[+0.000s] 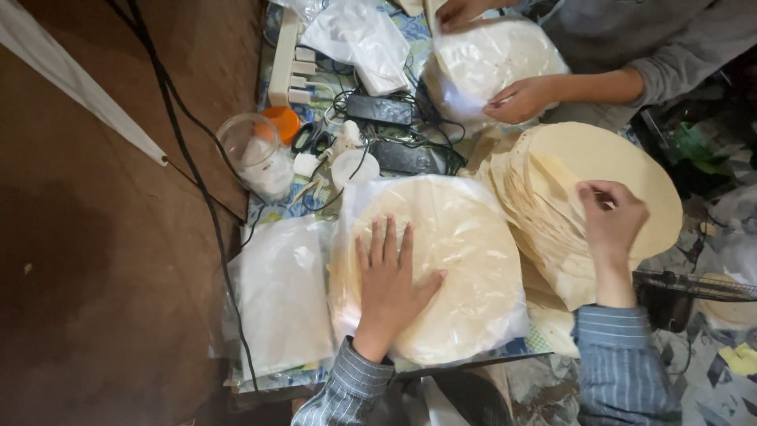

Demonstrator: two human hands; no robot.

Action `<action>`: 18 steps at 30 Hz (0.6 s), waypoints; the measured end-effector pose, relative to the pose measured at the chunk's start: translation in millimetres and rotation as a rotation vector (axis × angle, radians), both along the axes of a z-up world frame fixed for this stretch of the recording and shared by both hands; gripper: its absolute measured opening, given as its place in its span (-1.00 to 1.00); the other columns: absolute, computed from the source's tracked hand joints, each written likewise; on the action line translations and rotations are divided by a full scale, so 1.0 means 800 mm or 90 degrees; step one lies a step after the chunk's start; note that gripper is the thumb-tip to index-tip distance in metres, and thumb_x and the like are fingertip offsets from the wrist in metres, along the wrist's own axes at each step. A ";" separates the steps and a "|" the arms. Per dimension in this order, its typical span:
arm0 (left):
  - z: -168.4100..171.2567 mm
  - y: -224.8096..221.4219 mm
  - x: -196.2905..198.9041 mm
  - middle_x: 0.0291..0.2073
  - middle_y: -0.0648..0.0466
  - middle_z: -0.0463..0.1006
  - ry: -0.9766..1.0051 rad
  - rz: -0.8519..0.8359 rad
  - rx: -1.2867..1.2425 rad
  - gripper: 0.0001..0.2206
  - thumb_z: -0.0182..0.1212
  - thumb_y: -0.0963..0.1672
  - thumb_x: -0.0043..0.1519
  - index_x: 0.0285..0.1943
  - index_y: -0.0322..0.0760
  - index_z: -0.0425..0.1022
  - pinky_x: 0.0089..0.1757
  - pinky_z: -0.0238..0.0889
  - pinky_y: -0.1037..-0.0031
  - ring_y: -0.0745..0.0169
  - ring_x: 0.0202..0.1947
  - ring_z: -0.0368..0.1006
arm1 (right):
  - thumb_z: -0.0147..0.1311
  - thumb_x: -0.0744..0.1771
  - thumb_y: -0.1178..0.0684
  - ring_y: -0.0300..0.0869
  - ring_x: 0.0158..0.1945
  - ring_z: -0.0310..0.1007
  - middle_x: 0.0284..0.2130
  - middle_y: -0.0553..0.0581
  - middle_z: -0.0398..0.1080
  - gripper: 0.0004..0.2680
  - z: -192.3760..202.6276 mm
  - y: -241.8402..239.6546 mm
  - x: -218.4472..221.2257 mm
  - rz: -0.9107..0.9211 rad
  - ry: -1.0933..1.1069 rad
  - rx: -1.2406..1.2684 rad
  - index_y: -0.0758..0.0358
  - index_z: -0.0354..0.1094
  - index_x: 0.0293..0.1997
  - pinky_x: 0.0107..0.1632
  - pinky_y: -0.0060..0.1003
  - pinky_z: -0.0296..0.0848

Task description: The person takes circular flatbread from a stack and places it into plastic bags by hand.

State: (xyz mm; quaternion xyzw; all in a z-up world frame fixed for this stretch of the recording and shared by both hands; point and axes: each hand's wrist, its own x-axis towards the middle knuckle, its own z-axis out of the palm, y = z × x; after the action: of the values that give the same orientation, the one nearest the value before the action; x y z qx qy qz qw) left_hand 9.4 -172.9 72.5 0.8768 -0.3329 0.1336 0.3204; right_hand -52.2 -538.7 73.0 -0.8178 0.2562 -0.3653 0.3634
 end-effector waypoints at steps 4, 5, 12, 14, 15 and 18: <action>-0.001 0.000 0.003 0.48 -0.39 0.04 -0.002 0.004 0.017 -0.20 0.22 0.14 0.18 0.46 -0.48 0.20 0.35 -0.51 -0.22 -0.33 0.53 -0.21 | 0.27 0.32 0.12 -0.04 -0.11 0.50 -0.17 0.17 0.58 -0.86 0.054 0.065 0.004 0.031 0.029 -0.280 0.33 0.57 -0.11 0.02 -0.21 0.44; -0.002 0.000 0.002 0.47 -0.39 0.04 -0.007 0.006 0.022 -0.21 0.22 0.14 0.18 0.45 -0.48 0.20 0.35 -0.52 -0.22 -0.33 0.53 -0.21 | 0.33 0.24 0.08 0.16 -0.04 0.49 -0.17 0.24 0.59 -0.80 0.071 0.080 0.003 0.052 0.084 -0.531 0.34 0.58 -0.14 0.09 -0.07 0.38; -0.005 -0.001 0.002 0.47 -0.39 0.07 -0.025 0.007 0.007 -0.21 0.21 0.15 0.19 0.45 -0.48 0.21 0.36 -0.49 -0.22 -0.34 0.53 -0.17 | 0.15 0.45 0.16 0.05 0.26 0.47 -0.01 0.25 0.54 -0.92 -0.036 -0.048 0.011 0.148 -0.004 -0.264 0.33 0.55 -0.05 0.43 -0.01 0.21; -0.006 0.000 0.001 0.47 -0.39 0.06 -0.017 0.010 0.003 -0.21 0.21 0.15 0.20 0.45 -0.47 0.20 0.36 -0.48 -0.22 -0.34 0.53 -0.17 | 0.08 0.45 0.20 -0.11 -0.12 0.46 -0.21 0.21 0.51 -0.90 -0.070 -0.105 0.015 -0.061 -0.063 -0.057 0.36 0.51 -0.02 0.02 -0.18 0.42; 0.001 0.001 0.000 0.47 -0.39 0.06 -0.017 0.016 0.003 -0.21 0.21 0.15 0.20 0.45 -0.47 0.20 0.36 -0.48 -0.22 -0.34 0.53 -0.17 | 0.08 0.45 0.20 -0.11 -0.12 0.46 -0.21 0.21 0.51 -0.90 -0.073 -0.126 0.014 -0.055 -0.063 -0.056 0.36 0.51 -0.02 0.02 -0.18 0.42; 0.021 0.004 -0.004 0.48 -0.45 0.04 -0.048 0.016 -0.056 -0.16 0.23 0.15 0.18 0.48 -0.55 0.16 0.33 -0.51 -0.26 -0.38 0.52 -0.18 | 0.10 0.42 0.20 -0.18 -0.07 0.54 -0.12 0.17 0.55 -0.90 -0.082 -0.176 -0.003 -0.028 -0.305 0.253 0.40 0.49 -0.01 0.06 -0.29 0.52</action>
State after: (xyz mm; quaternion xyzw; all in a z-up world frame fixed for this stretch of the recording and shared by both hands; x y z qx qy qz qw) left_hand 6.1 -169.4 89.3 0.8601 -0.3279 0.1852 0.3441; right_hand -54.8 -679.2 7.3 -0.6158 0.2475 -0.4979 0.5582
